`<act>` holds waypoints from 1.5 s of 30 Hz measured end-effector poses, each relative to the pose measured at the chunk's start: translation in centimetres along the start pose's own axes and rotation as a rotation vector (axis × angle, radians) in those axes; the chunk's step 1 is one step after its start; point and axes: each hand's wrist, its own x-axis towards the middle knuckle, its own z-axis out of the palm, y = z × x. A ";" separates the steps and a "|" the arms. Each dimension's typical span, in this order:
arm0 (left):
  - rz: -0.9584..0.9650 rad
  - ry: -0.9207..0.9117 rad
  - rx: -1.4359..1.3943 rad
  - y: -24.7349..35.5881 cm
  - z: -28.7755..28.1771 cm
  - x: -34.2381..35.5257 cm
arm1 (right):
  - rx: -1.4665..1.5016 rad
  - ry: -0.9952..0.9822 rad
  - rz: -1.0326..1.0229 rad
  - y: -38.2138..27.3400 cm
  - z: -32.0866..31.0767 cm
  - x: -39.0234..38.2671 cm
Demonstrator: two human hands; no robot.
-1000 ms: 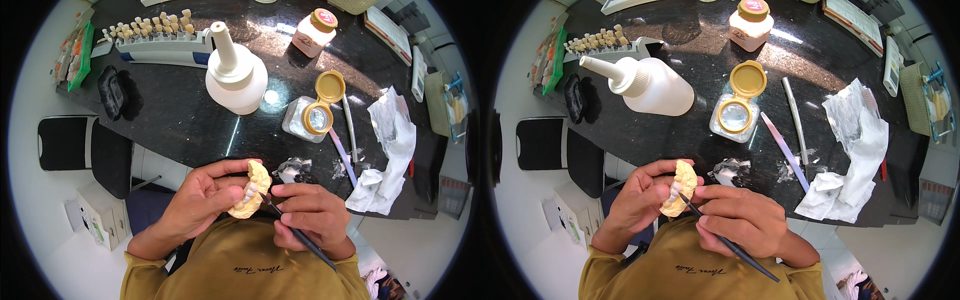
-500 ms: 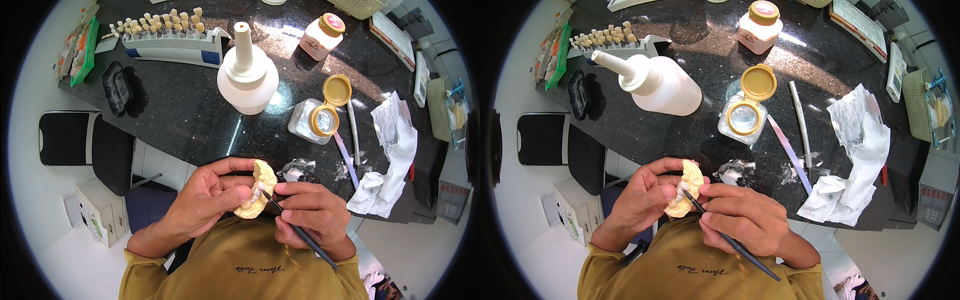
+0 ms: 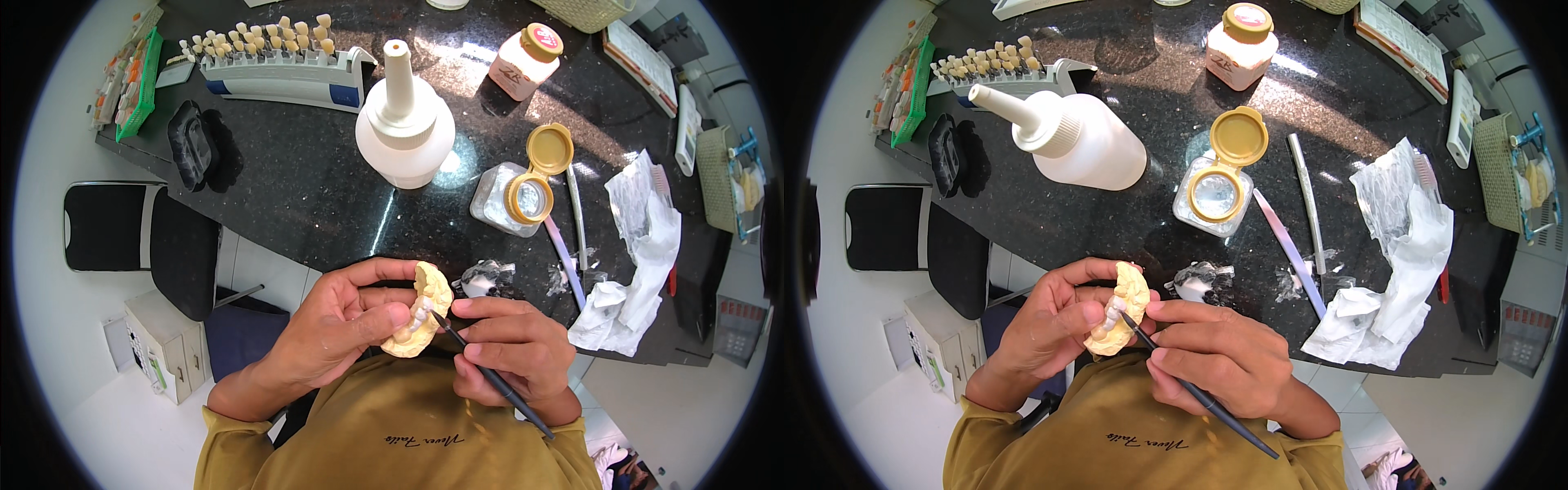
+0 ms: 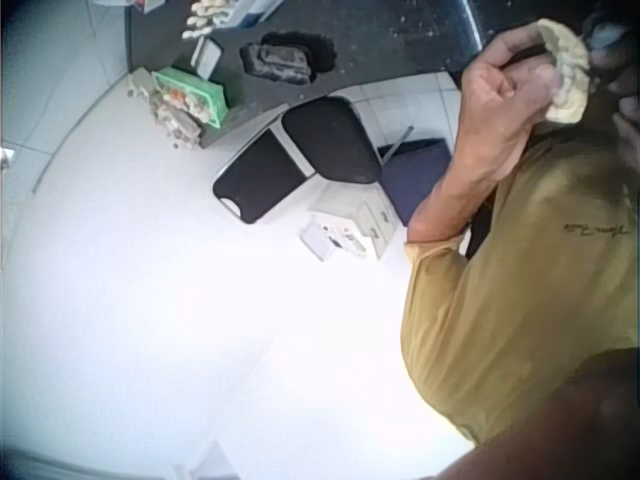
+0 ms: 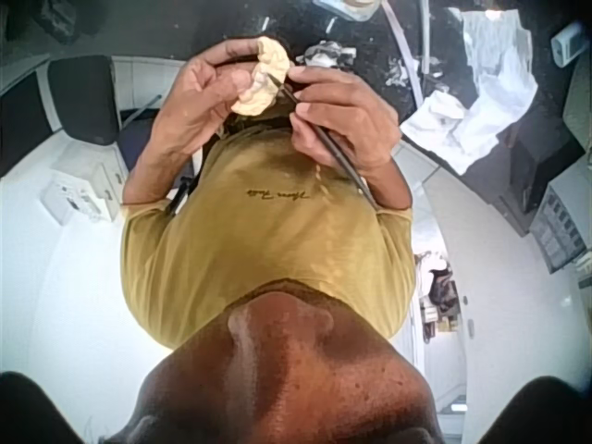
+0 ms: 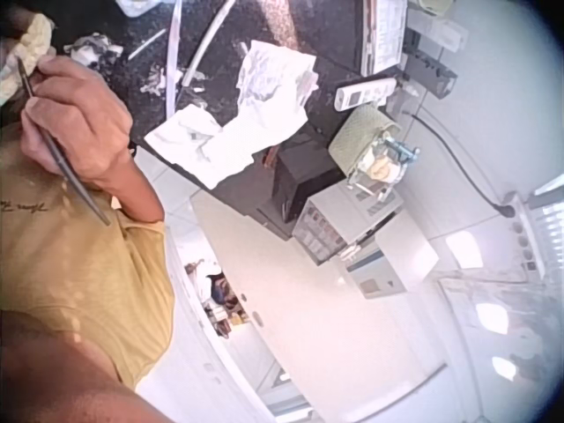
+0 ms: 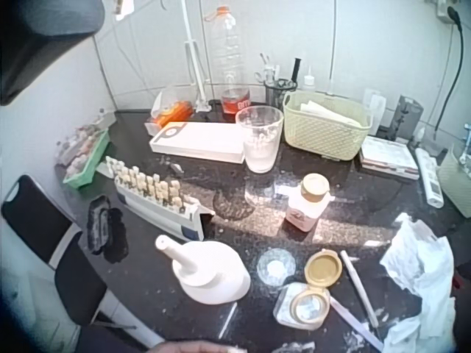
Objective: The person applies a white substance to a dental model using a small brush, frequently dipping the brush into a small container and dabbing it on a paper towel.
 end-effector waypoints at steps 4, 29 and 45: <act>-0.003 0.004 -0.006 0.0 -0.1 0.0 | -0.017 -0.012 -0.006 0.0 0.0 0.1; -0.003 0.001 0.000 0.0 -0.1 0.0 | -0.034 -0.026 -0.017 -0.1 0.0 0.2; -0.001 -0.006 0.004 0.1 -0.1 -0.1 | 0.025 -0.004 0.016 -0.4 -0.1 0.2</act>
